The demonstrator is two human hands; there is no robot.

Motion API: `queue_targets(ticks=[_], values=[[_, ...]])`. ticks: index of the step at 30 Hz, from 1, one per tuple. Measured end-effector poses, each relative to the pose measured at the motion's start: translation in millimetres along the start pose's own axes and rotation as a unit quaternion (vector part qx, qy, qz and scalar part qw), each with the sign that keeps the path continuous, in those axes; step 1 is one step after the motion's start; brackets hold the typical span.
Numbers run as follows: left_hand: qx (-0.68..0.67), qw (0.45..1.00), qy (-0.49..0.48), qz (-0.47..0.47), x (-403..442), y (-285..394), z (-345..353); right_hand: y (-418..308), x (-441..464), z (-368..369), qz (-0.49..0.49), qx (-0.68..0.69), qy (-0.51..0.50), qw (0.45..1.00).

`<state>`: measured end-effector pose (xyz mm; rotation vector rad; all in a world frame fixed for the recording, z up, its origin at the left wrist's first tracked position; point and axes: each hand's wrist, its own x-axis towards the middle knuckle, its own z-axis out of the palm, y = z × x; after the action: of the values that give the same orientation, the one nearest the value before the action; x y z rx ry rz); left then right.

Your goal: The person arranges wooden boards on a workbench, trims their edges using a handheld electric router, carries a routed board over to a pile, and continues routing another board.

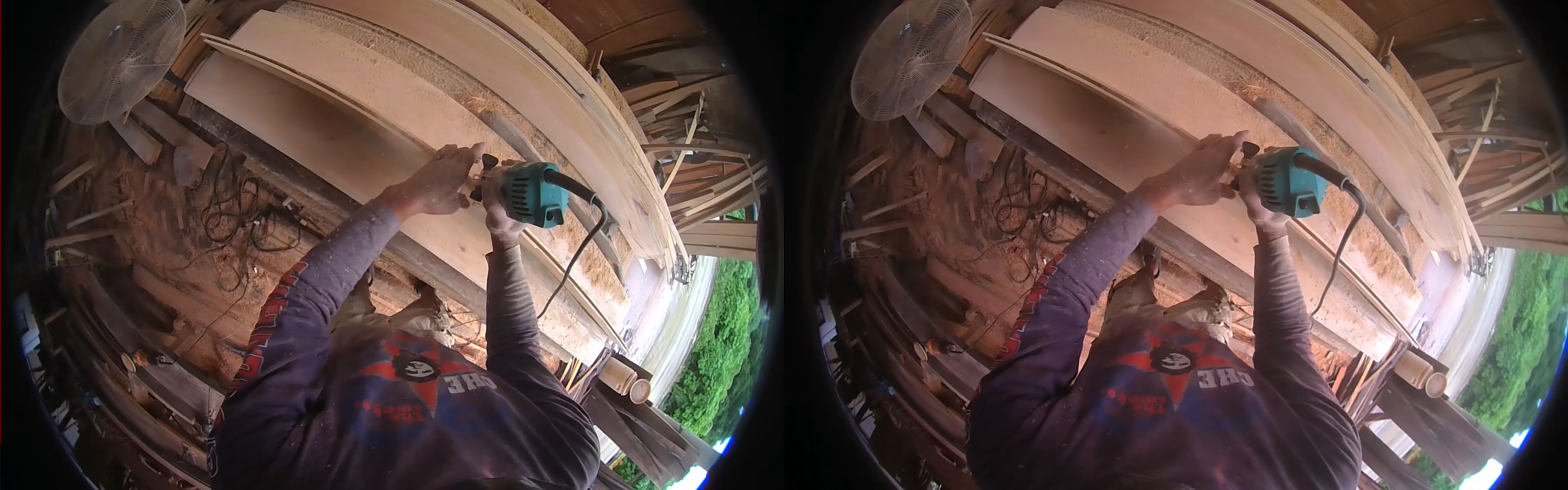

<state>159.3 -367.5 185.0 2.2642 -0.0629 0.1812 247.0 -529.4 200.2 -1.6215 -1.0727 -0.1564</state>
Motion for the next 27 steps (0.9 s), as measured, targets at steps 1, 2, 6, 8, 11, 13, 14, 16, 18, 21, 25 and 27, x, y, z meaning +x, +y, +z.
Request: queue_targets(ticks=[1,2,6,8,11,13,14,16,18,21,25,27], values=[[0.013,1.000,0.003,0.005,-4,-2,-8,0,3,6,-0.034,-0.024,-0.015,0.999],[0.027,1.000,0.006,0.010,-8,-4,-15,-1,5,12,-0.036,-0.020,-0.020,0.999],[0.008,1.000,0.011,-0.007,-10,-18,-31,-2,10,36,0.000,0.038,-0.003,0.999],[0.020,0.999,0.022,-0.024,-17,-26,-31,-2,12,46,0.040,0.079,0.012,0.996],[0.012,0.998,0.012,-0.054,-24,-23,-43,-1,14,51,-0.026,-0.009,-0.033,0.999],[0.026,0.997,0.027,-0.061,-25,-28,-39,2,15,55,-0.059,-0.024,-0.046,0.997],[0.041,0.996,0.039,-0.066,-28,-31,-37,4,14,57,-0.055,-0.008,-0.052,0.997],[0.040,0.995,0.051,-0.078,-34,-32,-41,8,18,58,-0.180,-0.132,-0.073,0.972],[0.056,0.993,0.071,-0.080,-33,-32,-38,31,12,57,-0.241,-0.243,-0.103,0.934],[0.096,0.993,0.050,-0.041,-45,-81,-24,30,10,75,-0.123,-0.190,-0.068,0.972],[0.104,0.992,0.055,-0.052,-42,-81,-44,6,40,91,-0.069,-0.029,0.011,0.997],[0.096,0.991,0.051,-0.082,-45,-73,-61,0,55,88,-0.226,-0.209,-0.052,0.950]])
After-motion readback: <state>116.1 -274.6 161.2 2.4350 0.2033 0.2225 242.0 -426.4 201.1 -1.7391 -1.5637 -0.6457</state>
